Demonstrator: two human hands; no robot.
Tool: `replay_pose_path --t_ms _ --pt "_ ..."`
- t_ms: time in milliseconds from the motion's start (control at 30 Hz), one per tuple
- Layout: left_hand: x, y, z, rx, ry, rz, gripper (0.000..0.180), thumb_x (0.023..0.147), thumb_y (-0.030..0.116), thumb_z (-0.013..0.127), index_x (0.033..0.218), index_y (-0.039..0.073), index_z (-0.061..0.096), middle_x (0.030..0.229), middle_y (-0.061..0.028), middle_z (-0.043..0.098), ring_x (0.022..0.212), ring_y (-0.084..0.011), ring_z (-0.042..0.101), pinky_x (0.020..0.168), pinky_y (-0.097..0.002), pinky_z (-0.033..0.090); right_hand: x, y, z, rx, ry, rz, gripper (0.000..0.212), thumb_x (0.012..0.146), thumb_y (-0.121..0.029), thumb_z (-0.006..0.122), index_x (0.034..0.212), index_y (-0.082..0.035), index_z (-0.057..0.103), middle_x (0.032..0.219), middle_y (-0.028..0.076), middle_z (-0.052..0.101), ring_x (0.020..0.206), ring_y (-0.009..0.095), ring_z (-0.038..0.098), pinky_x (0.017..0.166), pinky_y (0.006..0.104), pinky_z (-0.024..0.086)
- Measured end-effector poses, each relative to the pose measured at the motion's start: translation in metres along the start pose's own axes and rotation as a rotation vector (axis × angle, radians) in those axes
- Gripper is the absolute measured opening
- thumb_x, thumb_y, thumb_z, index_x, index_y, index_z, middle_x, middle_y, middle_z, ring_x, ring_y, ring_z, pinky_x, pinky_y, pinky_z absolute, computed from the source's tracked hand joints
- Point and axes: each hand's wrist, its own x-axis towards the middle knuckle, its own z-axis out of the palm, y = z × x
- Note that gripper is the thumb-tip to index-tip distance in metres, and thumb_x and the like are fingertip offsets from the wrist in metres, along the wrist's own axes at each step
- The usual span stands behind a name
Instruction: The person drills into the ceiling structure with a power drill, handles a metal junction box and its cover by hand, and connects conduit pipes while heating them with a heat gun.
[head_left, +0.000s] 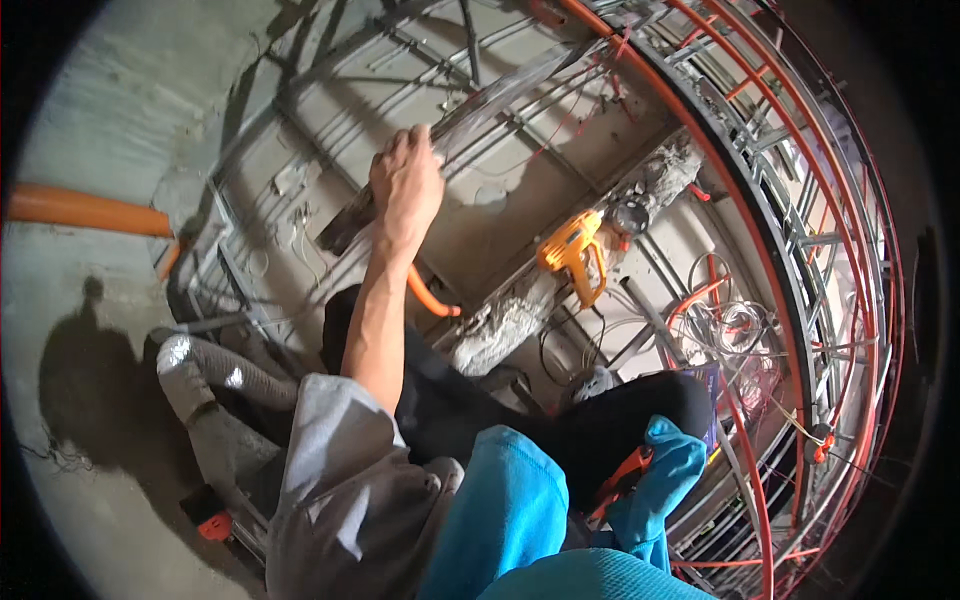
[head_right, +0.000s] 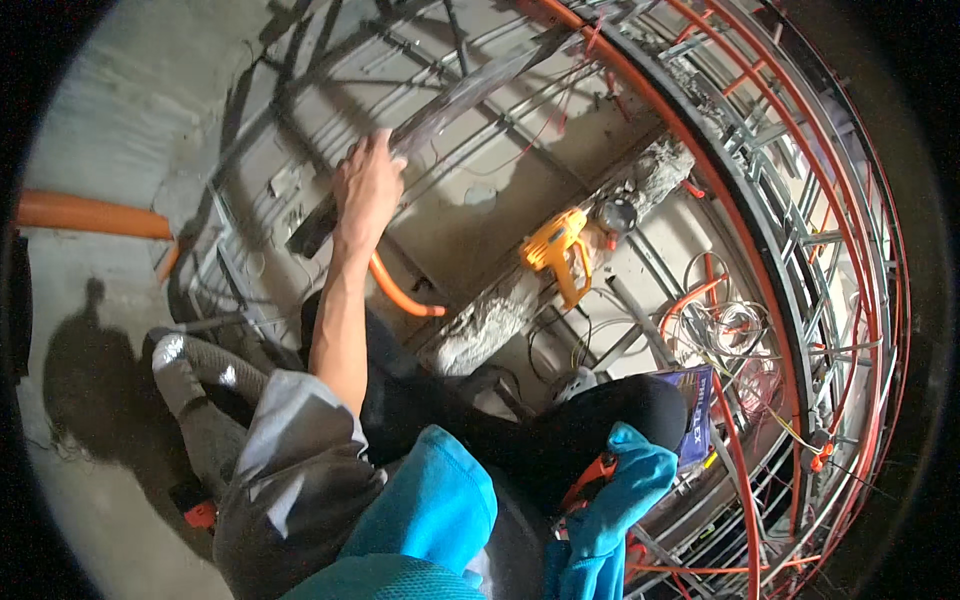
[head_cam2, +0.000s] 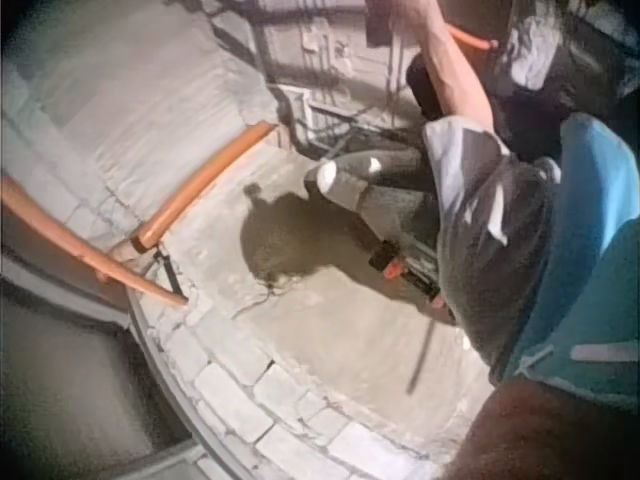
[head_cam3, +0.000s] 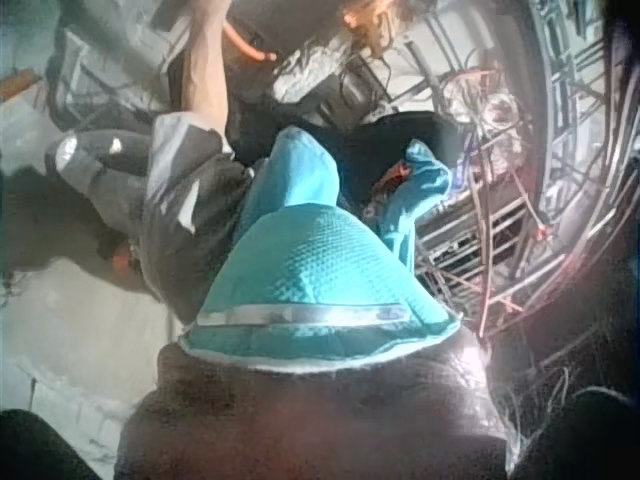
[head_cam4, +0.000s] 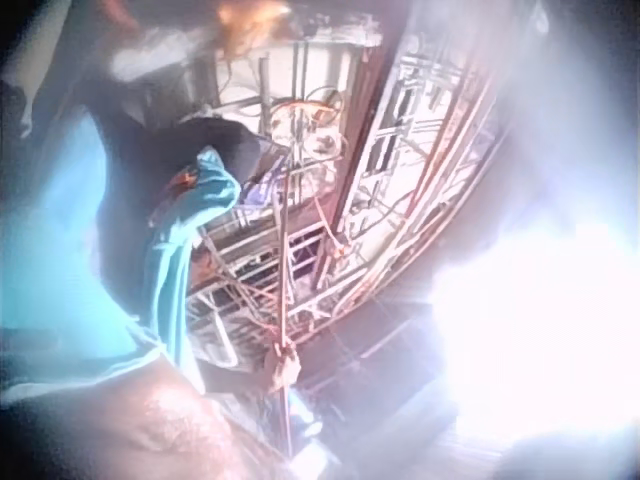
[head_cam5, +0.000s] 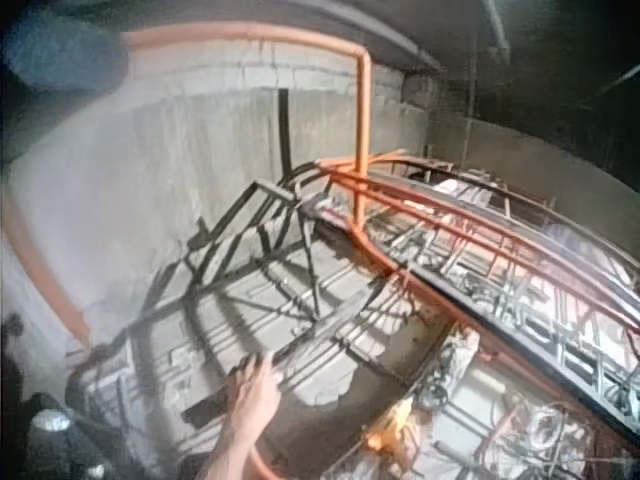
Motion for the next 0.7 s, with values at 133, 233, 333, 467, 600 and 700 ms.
replay_pose_path --t_ms 133,233,333,467,600,700 --pt "0.0 -0.018 0.006 -0.088 0.058 0.053 0.042 0.09 0.014 0.072 0.127 0.001 0.058 0.112 -0.0195 0.068 0.103 -0.0409 0.066 0.088 -0.0483 0.053 -0.045 -0.016 0.086 0.028 -0.163 -0.02 0.055 0.094 -0.027 0.066 0.141 -0.001 0.056 0.134 0.016 0.064 0.124 0.028 0.061 0.104 0.0379 0.05" --pt "-0.002 -0.023 0.005 -0.142 0.037 0.041 0.042 0.09 0.015 0.072 0.127 0.002 0.061 0.113 -0.0186 0.069 0.105 -0.0386 0.067 0.09 -0.0464 0.053 -0.078 -0.02 0.128 0.033 -0.238 -0.03 0.054 0.094 -0.026 0.065 0.141 -0.001 0.056 0.133 0.017 0.064 0.123 0.028 0.061 0.104 0.0377 0.05" --pt "-0.003 -0.033 -0.002 -0.239 -0.029 -0.006 0.043 0.089 0.017 0.074 0.128 0.004 0.063 0.113 -0.0183 0.07 0.106 -0.0381 0.067 0.093 -0.0463 0.053 -0.105 -0.023 0.156 0.047 -0.299 -0.038 0.053 0.095 -0.025 0.064 0.141 -0.001 0.056 0.133 0.017 0.064 0.122 0.028 0.061 0.103 0.0375 0.05" --pt "0.006 -0.039 -0.016 -0.35 -0.207 -0.119 0.047 0.09 0.023 0.076 0.132 0.006 0.065 0.115 -0.0175 0.072 0.108 -0.0328 0.069 0.096 -0.0413 0.053 -0.132 -0.027 0.171 0.042 -0.331 -0.031 0.052 0.095 -0.023 0.063 0.141 -0.001 0.056 0.133 0.017 0.064 0.122 0.028 0.062 0.103 0.0372 0.05" --pt "0.011 -0.072 -0.027 -0.748 -0.369 -0.139 0.057 0.097 0.049 0.07 0.136 0.007 0.065 0.129 -0.0159 0.069 0.119 -0.0236 0.063 0.105 -0.0378 0.047 -0.151 -0.029 0.18 0.044 -0.358 -0.018 0.051 0.096 -0.022 0.062 0.142 0.0 0.056 0.132 0.017 0.064 0.121 0.028 0.062 0.102 0.0369 0.05" --pt "0.004 -0.083 -0.036 -0.667 -0.348 -0.251 0.08 0.092 0.077 0.054 0.126 0.006 0.07 0.104 -0.0155 0.074 0.087 -0.0218 0.071 0.081 -0.0368 0.054 -0.154 -0.034 0.186 0.027 -0.366 -0.004 0.049 0.097 -0.022 0.062 0.14 0.0 0.056 0.127 0.015 0.064 0.115 0.025 0.06 0.097 0.0351 0.048"
